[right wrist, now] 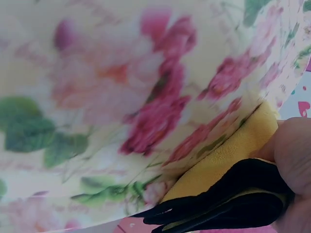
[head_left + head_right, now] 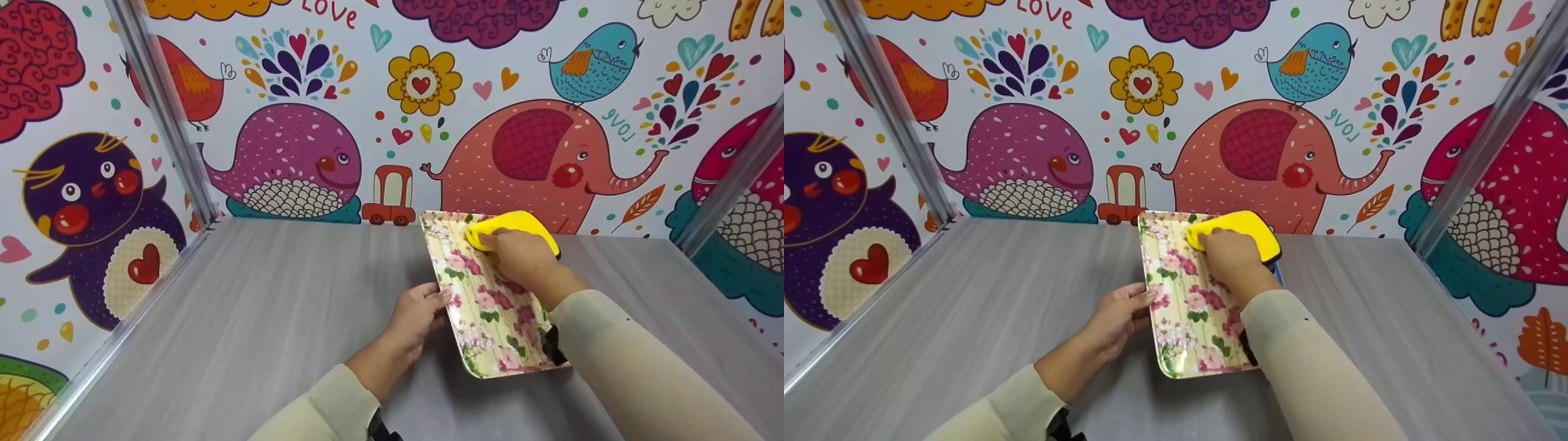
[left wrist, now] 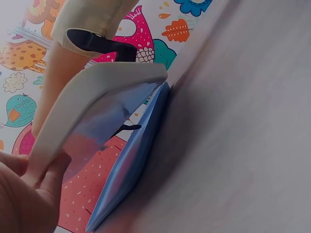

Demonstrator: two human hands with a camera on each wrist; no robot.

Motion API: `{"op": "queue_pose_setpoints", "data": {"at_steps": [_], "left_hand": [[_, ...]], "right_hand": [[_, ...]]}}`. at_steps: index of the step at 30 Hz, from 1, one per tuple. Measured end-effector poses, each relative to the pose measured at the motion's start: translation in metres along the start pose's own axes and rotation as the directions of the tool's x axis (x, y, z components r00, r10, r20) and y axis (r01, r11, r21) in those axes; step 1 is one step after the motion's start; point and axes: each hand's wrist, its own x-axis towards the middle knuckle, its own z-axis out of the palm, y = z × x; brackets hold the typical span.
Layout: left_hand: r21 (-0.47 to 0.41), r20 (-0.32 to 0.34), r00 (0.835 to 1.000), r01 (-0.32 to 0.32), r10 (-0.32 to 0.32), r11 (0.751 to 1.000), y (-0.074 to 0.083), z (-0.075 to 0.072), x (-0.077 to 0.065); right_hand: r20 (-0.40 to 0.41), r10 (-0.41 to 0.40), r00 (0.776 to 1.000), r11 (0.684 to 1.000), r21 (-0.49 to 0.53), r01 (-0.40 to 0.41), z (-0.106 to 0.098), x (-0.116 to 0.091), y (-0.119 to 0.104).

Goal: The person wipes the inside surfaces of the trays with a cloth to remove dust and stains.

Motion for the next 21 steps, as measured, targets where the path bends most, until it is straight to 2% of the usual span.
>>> {"op": "queue_pose_setpoints", "data": {"at_steps": [3, 7, 11, 17, 21], "left_hand": [[-0.002, 0.002, 1.000, -0.007, 0.007, 1.000, 0.000, -0.001, 0.001], [-0.009, -0.008, 1.000, -0.010, 0.010, 1.000, 0.000, -0.002, 0.002], [-0.020, -0.020, 1.000, -0.016, 0.015, 1.000, -0.001, -0.003, 0.003], [-0.013, -0.039, 0.999, -0.012, 0.012, 1.000, 0.000, -0.005, 0.006], [-0.020, -0.054, 0.998, 0.007, -0.008, 1.000, 0.001, -0.007, 0.007]], "right_hand": [[-0.009, -0.046, 0.999, 0.996, -0.075, 0.045, 0.001, -0.002, 0.005], [-0.011, -0.070, 0.997, 0.992, -0.107, 0.069, 0.002, -0.004, 0.008], [0.002, -0.039, 0.999, 0.998, -0.052, 0.039, 0.003, -0.007, 0.007], [0.016, -0.030, 0.999, 0.999, -0.031, 0.030, 0.005, -0.009, 0.008], [0.057, 0.025, 0.998, 0.996, 0.089, -0.030, 0.006, -0.012, 0.007]]}}
